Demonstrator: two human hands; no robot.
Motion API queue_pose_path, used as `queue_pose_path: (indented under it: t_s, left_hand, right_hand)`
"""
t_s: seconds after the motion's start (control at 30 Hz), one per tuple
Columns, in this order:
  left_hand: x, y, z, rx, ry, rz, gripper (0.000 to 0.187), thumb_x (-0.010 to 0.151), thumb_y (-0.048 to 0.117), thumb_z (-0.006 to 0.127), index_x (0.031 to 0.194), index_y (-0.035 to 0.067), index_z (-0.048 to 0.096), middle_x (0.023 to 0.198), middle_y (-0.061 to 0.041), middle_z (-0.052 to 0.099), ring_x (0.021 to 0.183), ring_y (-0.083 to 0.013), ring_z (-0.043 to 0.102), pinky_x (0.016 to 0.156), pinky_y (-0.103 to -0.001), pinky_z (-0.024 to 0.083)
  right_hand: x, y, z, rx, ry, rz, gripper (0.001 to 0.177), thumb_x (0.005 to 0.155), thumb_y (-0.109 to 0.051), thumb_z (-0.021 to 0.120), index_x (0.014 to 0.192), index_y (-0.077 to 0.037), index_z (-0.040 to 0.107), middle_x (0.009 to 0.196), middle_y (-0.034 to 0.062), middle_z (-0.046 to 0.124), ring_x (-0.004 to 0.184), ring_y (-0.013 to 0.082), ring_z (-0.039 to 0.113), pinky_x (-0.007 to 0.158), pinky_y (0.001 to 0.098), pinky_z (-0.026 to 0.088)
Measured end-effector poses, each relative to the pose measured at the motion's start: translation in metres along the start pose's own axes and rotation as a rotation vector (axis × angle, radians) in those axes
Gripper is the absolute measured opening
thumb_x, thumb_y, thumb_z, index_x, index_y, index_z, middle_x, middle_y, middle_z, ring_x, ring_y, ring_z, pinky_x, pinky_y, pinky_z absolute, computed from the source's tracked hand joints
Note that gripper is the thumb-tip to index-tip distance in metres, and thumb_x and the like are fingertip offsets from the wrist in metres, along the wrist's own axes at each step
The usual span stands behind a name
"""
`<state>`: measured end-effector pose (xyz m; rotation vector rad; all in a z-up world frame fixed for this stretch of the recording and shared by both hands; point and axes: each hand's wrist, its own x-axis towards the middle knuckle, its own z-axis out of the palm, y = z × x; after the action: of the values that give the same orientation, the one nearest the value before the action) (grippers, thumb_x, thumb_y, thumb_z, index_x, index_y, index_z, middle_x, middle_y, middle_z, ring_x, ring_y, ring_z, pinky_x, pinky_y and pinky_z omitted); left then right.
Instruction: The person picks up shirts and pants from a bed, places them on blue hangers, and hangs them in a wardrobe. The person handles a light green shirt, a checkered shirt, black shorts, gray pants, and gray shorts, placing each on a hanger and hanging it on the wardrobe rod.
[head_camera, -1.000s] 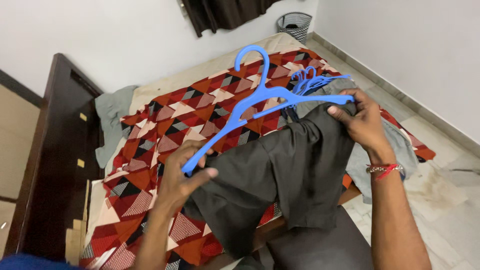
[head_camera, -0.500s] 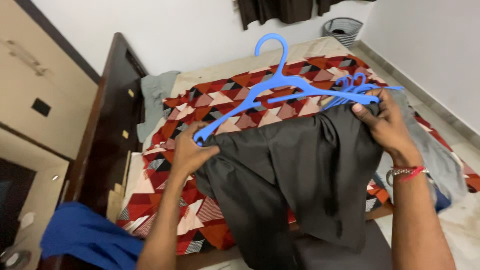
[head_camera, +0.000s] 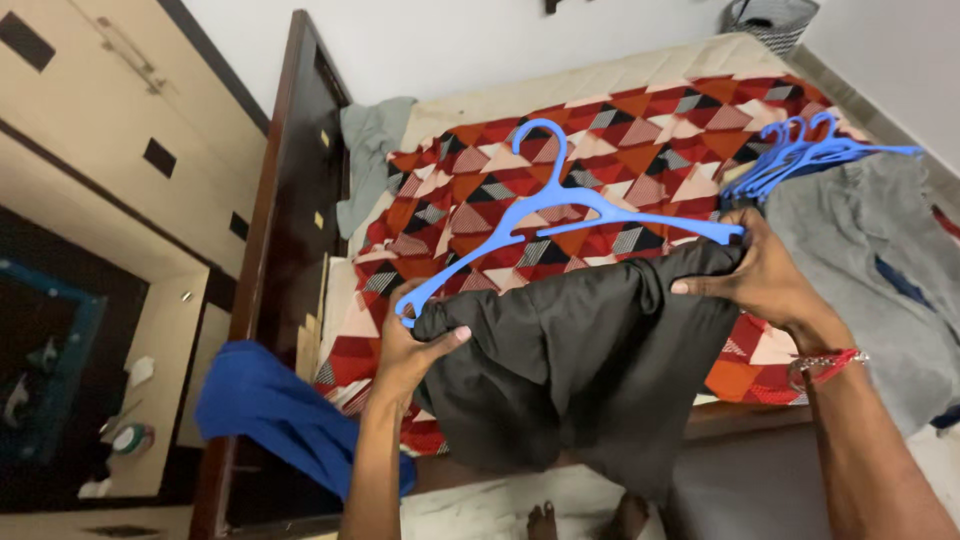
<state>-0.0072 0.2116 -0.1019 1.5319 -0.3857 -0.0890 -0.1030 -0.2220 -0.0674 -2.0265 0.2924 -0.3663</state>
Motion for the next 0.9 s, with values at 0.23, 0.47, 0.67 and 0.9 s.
queue_pose_path:
  t_s: [0.23, 0.47, 0.67, 0.9]
  left_hand:
    - [-0.042, -0.005, -0.067, 0.115, 0.149, 0.0, 0.084, 0.071, 0.015, 0.091, 0.138, 0.003, 0.043, 0.12, -0.004, 0.06, 0.109, -0.0167, 0.061, 0.096, -0.033, 0.052]
    - [-0.127, -0.003, -0.138, 0.132, 0.162, -0.16, 0.048, 0.084, 0.015, 0.081, 0.122, 0.003, 0.054, 0.109, 0.0, 0.066, 0.107, -0.0122, 0.06, 0.098, -0.027, 0.046]
    - [-0.216, 0.008, -0.145, 0.29, 0.417, -0.15, 0.035, 0.094, 0.017, 0.081, 0.115, 0.002, 0.057, 0.099, 0.0, 0.052, 0.094, -0.0122, 0.048, 0.085, -0.027, 0.041]
    - [-0.295, 0.041, -0.108, 0.337, 0.873, -0.099, 0.053, 0.08, 0.019, 0.088, 0.114, 0.006, 0.05, 0.101, -0.001, 0.052, 0.093, -0.0107, 0.05, 0.082, -0.026, 0.045]
  right_hand:
    - [-0.008, 0.012, 0.075, 0.185, -0.129, -0.174, 0.057, 0.068, 0.01, 0.076, 0.116, -0.005, 0.049, 0.101, 0.0054, 0.063, 0.093, 0.0126, 0.061, 0.08, 0.0297, 0.051]
    - [0.0, 0.006, 0.135, 0.213, -0.345, -0.087, 0.045, 0.072, 0.008, 0.06, 0.114, -0.004, 0.048, 0.087, 0.0086, 0.057, 0.071, 0.0178, 0.059, 0.065, 0.0308, 0.047]
    - [0.008, -0.034, 0.191, -0.09, -0.467, -0.248, 0.05, 0.068, 0.004, 0.07, 0.113, -0.004, 0.051, 0.084, 0.0123, 0.058, 0.073, 0.0215, 0.059, 0.065, 0.0337, 0.046]
    - [-0.023, -0.075, 0.263, 0.267, -0.708, -0.366, 0.071, 0.06, -0.011, 0.094, 0.112, -0.005, 0.045, 0.095, 0.0072, 0.059, 0.085, 0.0139, 0.061, 0.07, 0.0323, 0.055]
